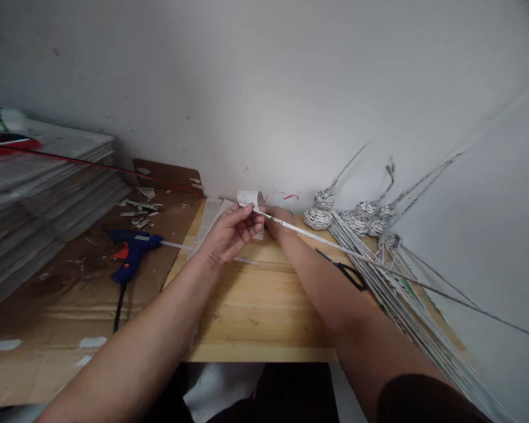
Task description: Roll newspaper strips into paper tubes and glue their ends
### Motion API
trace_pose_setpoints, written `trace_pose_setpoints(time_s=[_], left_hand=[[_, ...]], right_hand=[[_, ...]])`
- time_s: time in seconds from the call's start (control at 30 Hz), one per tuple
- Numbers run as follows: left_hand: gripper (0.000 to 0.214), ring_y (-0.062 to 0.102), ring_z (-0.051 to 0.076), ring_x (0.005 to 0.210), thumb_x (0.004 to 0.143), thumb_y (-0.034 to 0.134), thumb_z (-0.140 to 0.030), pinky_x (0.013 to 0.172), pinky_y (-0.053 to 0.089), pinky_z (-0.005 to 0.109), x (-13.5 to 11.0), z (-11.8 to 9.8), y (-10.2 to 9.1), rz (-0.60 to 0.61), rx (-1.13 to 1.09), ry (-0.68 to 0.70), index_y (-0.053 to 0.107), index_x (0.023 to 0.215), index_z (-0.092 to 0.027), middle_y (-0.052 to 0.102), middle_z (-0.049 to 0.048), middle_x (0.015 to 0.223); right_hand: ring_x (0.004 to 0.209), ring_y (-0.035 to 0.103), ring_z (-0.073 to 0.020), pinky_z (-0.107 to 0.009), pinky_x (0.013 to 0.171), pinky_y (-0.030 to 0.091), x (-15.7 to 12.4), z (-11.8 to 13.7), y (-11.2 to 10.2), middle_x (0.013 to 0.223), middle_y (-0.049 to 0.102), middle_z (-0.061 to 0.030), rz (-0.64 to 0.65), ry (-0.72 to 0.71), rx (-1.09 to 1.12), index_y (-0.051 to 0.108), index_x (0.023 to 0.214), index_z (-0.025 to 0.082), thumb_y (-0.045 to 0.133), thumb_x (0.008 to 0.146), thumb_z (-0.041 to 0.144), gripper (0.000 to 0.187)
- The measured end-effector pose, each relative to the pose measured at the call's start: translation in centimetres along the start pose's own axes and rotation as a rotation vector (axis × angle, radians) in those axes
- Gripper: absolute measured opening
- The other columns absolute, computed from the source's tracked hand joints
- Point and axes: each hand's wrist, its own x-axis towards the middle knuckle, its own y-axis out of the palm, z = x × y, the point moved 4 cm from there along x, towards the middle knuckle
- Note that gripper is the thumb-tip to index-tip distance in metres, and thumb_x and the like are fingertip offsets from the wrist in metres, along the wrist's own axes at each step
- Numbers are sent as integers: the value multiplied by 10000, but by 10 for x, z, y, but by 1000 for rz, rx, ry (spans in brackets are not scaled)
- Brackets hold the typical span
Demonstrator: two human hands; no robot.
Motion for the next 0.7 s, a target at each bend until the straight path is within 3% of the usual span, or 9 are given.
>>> trace_pose_setpoints(time_s=[0.17, 0.3, 0.33, 0.4, 0.5, 0.6, 0.7], left_hand=[[199, 667, 100, 657, 723, 801, -194, 607, 576, 197, 0, -2, 2, -2, 59, 51, 683, 862, -117, 721, 25, 810], [225, 661, 95, 652, 708, 814, -225, 605, 556, 190, 1, -8, 4, -23, 105, 162, 675, 862, -137, 729, 20, 816], [230, 662, 95, 655, 706, 815, -231, 608, 551, 189, 1, -9, 3, -33, 118, 186, 672, 863, -142, 733, 21, 820], [238, 663, 94, 659, 701, 814, -240, 622, 542, 189, 2, -7, 1, -69, 151, 211, 668, 863, -146, 738, 25, 828], [246, 665, 97, 661, 694, 811, -241, 632, 529, 196, 5, 0, -6, -152, 204, 189, 661, 863, -144, 743, 35, 829], [231, 657, 99, 641, 677, 810, -220, 619, 513, 197, 7, 9, -14, -220, 218, 146, 653, 829, -142, 732, 25, 779], [188, 651, 100, 622, 682, 793, -201, 603, 508, 191, 7, 17, -18, -257, 212, 98, 652, 788, -136, 705, 13, 708]], right_hand=[[1055, 651, -258, -330, 858, 467, -12, -1, -2, 1184, 699, -115, -97, -97, 10, 684, 1169, 214, 399, 1005, 350, 356], [1150, 595, -273, -331, 896, 454, -54, -1, -11, 1335, 608, -159, -194, -174, 27, 524, 1369, 152, 541, 935, 246, 444], [1117, 608, -270, -332, 877, 458, -70, 0, -14, 1298, 633, -149, -209, -202, 31, 548, 1338, 162, 553, 936, 277, 419], [899, 661, -241, -323, 791, 464, -103, 10, -22, 969, 735, -102, -243, -354, 51, 697, 1018, 179, 529, 958, 327, 233], [741, 640, -192, -299, 711, 461, -146, 28, -41, 787, 711, -70, -441, -614, 189, 686, 874, 174, 458, 997, 306, 291], [897, 645, -213, -331, 821, 474, -162, 39, -56, 973, 731, -106, -664, -732, 272, 645, 1139, 142, 407, 989, 174, 283], [1090, 592, -262, -411, 943, 424, -150, 35, -58, 1173, 692, -129, -760, -637, 229, 545, 1314, 140, 424, 977, 158, 359]])
